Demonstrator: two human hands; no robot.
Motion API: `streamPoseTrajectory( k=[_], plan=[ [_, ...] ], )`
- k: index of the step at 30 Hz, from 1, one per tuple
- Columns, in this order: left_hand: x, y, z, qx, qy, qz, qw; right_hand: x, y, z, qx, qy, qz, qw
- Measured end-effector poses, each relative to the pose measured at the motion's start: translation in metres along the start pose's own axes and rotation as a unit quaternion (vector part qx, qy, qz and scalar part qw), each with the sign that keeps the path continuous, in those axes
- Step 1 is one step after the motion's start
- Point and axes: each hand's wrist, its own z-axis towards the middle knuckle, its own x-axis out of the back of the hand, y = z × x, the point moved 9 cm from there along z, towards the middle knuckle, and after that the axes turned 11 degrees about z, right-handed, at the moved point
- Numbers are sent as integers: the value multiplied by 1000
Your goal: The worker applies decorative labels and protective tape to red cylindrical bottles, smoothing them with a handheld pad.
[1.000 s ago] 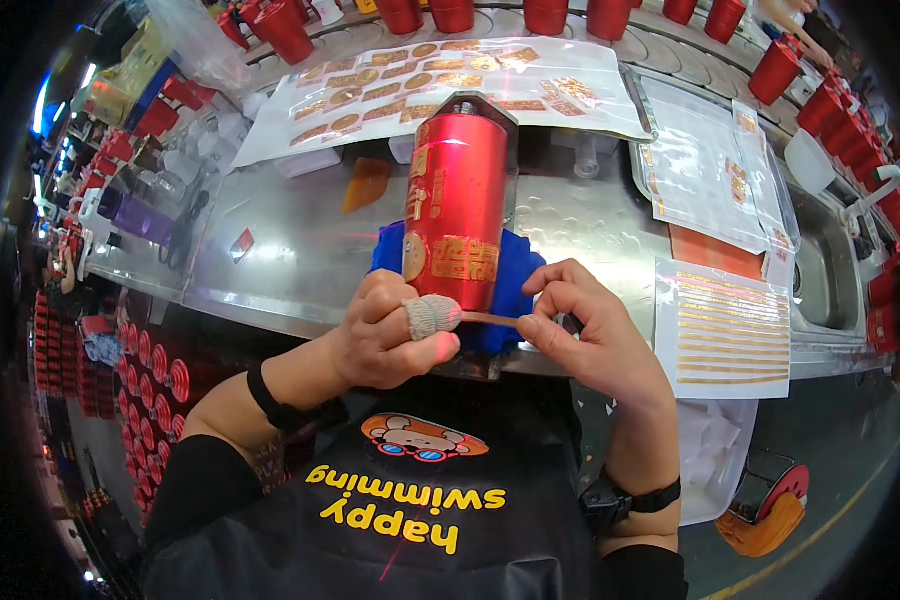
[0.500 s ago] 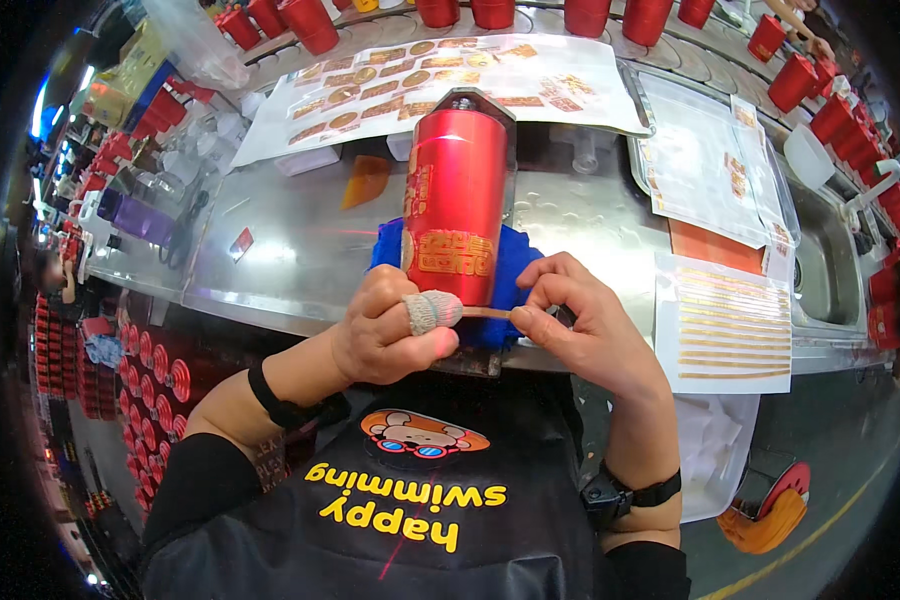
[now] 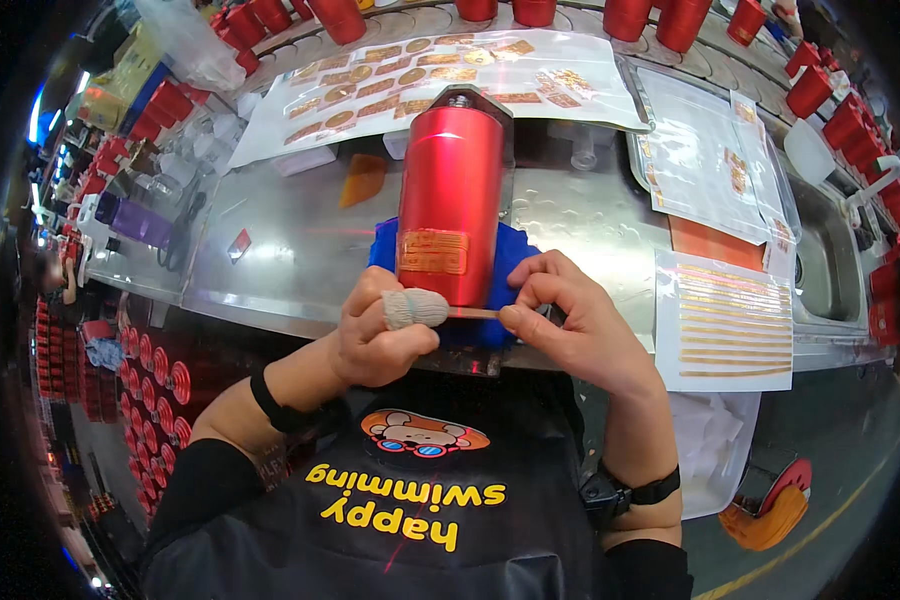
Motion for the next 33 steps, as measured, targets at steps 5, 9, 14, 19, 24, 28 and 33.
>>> streamPoseTrajectory(
  k=[5,9,14,19,24,28,33],
  plan=[
    [5,-3,5,24,14,11,1000,2,4,0,-24,15,3,1000],
    [-2,5,14,-43,-32,7,999,1,5,0,-25,22,11,999],
    [-1,-5,-5,37,14,7,999,-5,-4,3,-12,4,-21,1000],
    [-2,6,13,-23,-34,27,999,-3,1,2,-7,18,-28,999],
    [-4,5,9,-29,-36,23,999,-3,-3,2,25,26,-23,999],
    [0,-3,-5,47,16,18,999,-6,-2,3,-10,18,-29,999],
    [-1,6,15,-31,-29,47,998,-7,-6,2,39,11,-69,997]
  ],
)
